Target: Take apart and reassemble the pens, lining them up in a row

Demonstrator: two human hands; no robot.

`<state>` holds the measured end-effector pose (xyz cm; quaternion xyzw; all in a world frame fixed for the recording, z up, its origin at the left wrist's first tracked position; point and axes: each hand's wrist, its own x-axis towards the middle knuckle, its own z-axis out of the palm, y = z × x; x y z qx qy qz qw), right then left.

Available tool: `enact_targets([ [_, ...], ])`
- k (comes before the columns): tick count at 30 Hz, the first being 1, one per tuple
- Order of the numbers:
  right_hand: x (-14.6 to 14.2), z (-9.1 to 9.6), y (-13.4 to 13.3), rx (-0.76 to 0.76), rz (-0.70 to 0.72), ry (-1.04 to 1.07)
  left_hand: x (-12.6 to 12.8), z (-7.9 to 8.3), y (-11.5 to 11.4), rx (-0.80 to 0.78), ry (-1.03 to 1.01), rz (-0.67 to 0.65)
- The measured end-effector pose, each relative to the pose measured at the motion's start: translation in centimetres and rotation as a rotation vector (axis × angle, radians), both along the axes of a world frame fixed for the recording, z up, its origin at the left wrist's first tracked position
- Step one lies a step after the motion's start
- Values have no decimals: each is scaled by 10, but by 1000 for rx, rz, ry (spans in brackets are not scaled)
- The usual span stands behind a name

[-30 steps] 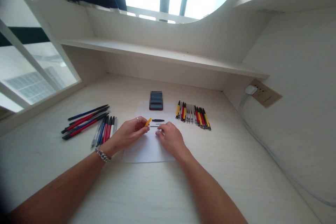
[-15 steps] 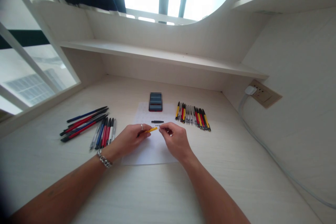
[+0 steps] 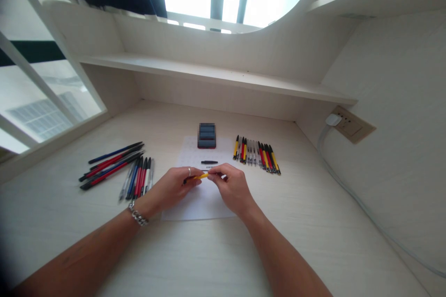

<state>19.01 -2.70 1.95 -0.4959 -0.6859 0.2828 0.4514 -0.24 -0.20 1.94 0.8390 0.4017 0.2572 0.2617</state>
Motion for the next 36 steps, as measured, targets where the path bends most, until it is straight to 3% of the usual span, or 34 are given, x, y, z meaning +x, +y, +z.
enact_targets([
  [5, 7, -5, 8, -74, 8, -12, -2, 1, 2, -54, -87, 19],
  [9, 20, -16, 20, 49, -159, -274, -5, 2, 6, -112, -215, 78],
  [12, 27, -23, 27, 41, -223, -416, -8, 2, 8, -144, -276, 104],
  [25, 15, -32, 30, -35, -251, -672, -15, -4, 18, -93, -261, 198],
  [30, 18, -28, 26, -28, -278, -615, -16, -1, 17, -75, -240, 203],
  [36, 29, -14, 17, 50, -265, -257, -17, -2, 17, -34, -171, 220],
])
